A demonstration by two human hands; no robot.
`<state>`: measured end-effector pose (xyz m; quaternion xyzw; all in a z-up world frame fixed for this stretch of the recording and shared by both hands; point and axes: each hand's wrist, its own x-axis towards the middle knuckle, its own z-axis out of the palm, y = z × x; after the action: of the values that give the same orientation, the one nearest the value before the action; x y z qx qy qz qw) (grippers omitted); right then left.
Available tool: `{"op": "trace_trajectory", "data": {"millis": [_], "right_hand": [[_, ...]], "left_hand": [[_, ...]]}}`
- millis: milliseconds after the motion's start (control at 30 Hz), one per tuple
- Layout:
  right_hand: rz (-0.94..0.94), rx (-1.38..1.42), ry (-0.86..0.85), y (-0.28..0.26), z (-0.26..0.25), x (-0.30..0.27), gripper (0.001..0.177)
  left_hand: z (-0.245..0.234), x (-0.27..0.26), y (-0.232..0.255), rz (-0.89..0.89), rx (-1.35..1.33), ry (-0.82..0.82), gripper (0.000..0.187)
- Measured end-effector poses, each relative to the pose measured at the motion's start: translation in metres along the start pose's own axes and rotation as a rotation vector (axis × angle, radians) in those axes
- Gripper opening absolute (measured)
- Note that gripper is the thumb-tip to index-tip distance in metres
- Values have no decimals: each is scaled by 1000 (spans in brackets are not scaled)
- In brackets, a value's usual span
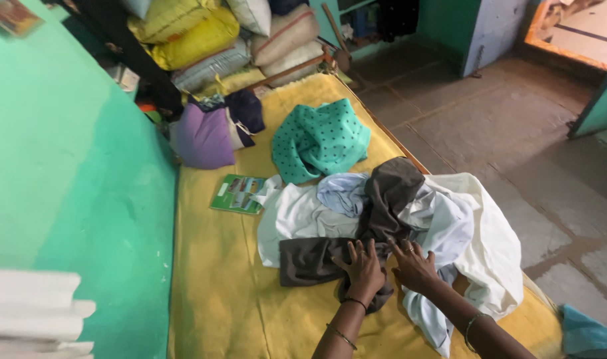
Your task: The person picks up shirts from a pile on a bed, unfolds them, and hangs them one by one on wall-mounted hooks. The person handles several shirts including white, checkered, and light blue ones, placing each on a separate hook.
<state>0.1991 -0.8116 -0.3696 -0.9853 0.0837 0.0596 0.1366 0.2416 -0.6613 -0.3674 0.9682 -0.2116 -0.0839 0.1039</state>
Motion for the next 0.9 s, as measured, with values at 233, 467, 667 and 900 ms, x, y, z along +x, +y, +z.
{"op": "trace_trajectory", "data": {"millis": [233, 467, 667, 900], "right_hand": [[191, -4, -64, 52, 34, 18, 92], [222, -6, -74, 81, 53, 15, 91], [224, 5, -93, 107, 59, 30, 94], [173, 11, -137, 129, 67, 69, 94]], "left_hand": [[3, 13, 11, -32, -83, -155, 88], [35, 35, 24, -20, -66, -159, 89], [56, 46, 29, -23, -99, -178, 89], [58, 71, 24, -128, -46, -241, 85]]}}
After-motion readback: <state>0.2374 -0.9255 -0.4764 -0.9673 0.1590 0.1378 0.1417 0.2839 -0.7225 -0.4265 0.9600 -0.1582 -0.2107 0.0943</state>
